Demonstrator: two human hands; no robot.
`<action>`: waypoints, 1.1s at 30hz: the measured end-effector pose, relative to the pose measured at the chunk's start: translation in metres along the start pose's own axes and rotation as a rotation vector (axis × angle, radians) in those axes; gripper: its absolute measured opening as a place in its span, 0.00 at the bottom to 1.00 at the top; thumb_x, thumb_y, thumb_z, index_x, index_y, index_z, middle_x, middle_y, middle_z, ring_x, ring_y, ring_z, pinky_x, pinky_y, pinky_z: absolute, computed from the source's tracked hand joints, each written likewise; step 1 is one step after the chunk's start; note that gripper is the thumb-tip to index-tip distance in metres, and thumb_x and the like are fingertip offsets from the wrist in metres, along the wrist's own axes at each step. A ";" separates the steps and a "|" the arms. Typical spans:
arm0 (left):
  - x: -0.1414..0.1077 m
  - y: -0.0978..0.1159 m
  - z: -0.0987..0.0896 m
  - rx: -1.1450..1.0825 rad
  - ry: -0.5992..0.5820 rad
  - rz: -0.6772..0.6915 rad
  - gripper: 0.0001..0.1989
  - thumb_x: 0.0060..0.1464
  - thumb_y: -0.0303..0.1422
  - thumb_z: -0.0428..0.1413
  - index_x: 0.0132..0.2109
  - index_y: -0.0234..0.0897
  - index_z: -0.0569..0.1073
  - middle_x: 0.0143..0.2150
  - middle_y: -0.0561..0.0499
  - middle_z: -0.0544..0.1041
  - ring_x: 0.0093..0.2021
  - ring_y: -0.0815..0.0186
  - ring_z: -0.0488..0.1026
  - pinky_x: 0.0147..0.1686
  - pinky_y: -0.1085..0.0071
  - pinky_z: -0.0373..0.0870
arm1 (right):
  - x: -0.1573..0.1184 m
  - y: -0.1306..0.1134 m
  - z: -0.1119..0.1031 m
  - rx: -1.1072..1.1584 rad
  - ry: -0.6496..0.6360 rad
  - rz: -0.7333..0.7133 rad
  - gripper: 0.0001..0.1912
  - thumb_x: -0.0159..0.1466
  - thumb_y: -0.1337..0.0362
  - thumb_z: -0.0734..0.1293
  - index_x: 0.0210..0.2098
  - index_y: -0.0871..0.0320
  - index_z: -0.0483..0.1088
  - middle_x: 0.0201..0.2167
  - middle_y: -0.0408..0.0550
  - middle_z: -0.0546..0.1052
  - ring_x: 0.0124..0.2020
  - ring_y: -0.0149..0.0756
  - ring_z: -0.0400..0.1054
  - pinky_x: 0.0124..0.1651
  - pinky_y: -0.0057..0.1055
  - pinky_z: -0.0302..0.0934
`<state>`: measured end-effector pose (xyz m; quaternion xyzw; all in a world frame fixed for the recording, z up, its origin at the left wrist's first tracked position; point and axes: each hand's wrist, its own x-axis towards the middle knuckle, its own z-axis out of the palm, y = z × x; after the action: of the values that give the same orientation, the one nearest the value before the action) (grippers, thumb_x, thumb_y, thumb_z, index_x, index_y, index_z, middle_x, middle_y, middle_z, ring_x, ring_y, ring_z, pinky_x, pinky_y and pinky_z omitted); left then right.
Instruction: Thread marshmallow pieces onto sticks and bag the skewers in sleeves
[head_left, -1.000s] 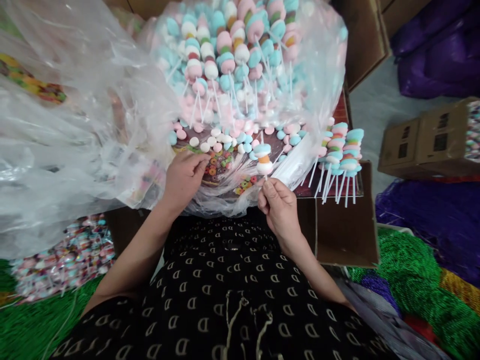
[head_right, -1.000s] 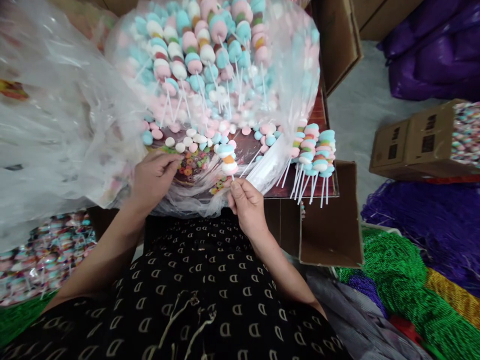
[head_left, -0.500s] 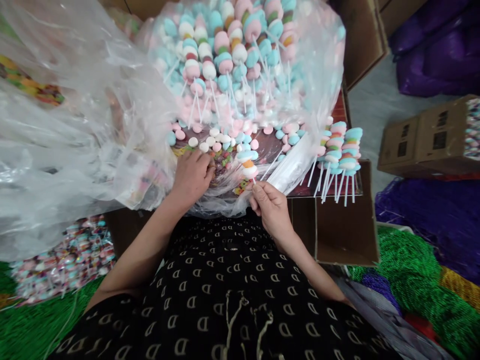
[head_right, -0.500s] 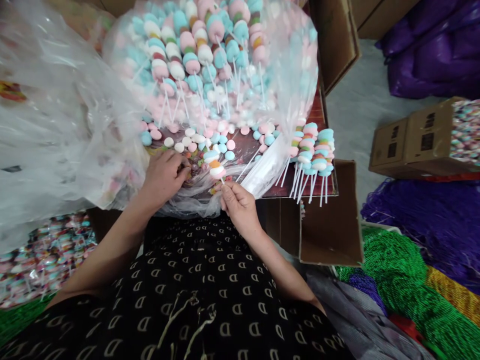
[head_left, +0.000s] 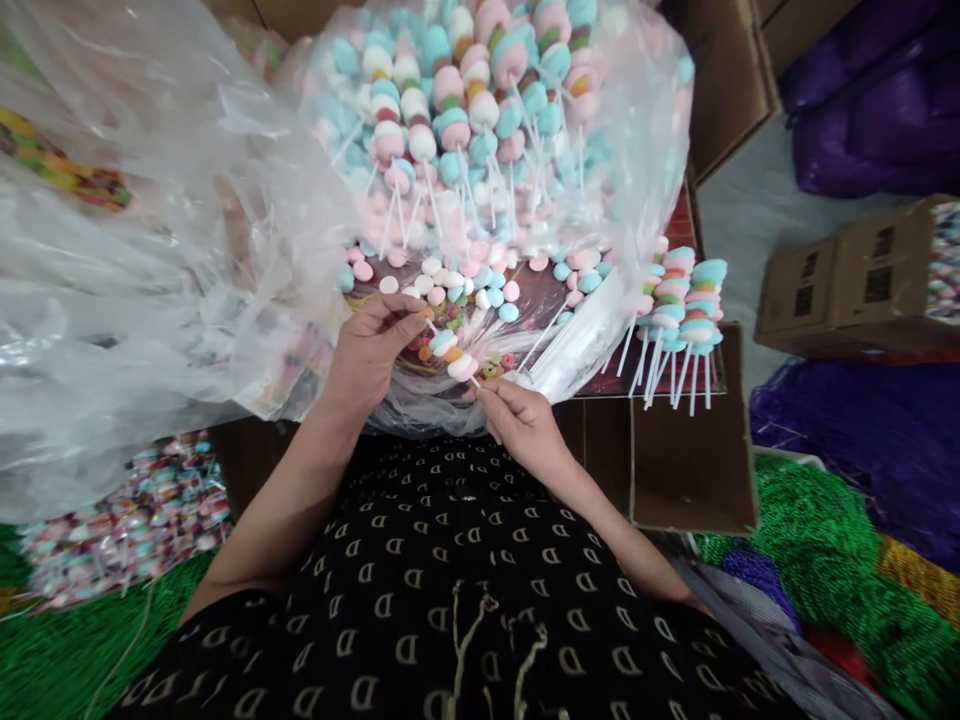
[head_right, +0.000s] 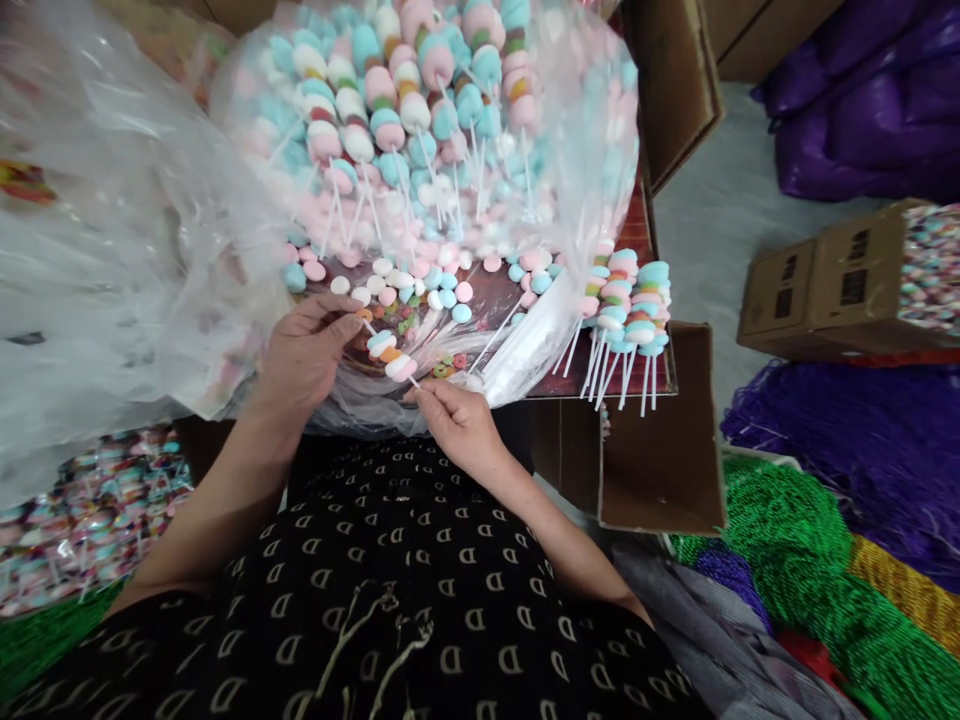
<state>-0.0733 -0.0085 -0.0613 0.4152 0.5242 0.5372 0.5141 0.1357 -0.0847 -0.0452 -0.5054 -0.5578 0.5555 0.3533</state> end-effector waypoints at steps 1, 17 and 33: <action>-0.002 -0.001 0.001 -0.002 0.003 0.002 0.07 0.54 0.33 0.69 0.39 0.42 0.80 0.33 0.53 0.79 0.29 0.69 0.73 0.31 0.71 0.75 | 0.000 0.001 0.000 -0.013 0.009 -0.001 0.18 0.73 0.50 0.65 0.37 0.55 0.80 0.16 0.36 0.64 0.22 0.32 0.61 0.27 0.29 0.55; -0.018 -0.010 0.015 -0.035 -0.038 0.052 0.06 0.58 0.39 0.68 0.40 0.43 0.85 0.41 0.53 0.84 0.44 0.66 0.80 0.52 0.68 0.76 | -0.004 0.003 0.004 0.007 0.042 -0.034 0.20 0.74 0.47 0.65 0.38 0.54 0.80 0.21 0.40 0.69 0.25 0.33 0.64 0.28 0.29 0.57; -0.009 0.009 -0.036 0.993 -0.292 0.383 0.08 0.62 0.36 0.62 0.45 0.43 0.85 0.42 0.46 0.81 0.48 0.52 0.77 0.56 0.53 0.73 | -0.001 0.006 -0.004 0.176 0.120 0.040 0.28 0.69 0.35 0.67 0.38 0.54 0.77 0.16 0.34 0.60 0.17 0.29 0.54 0.24 0.28 0.53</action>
<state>-0.1082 -0.0217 -0.0549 0.7659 0.5530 0.2461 0.2170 0.1412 -0.0852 -0.0499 -0.5158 -0.4745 0.5781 0.4178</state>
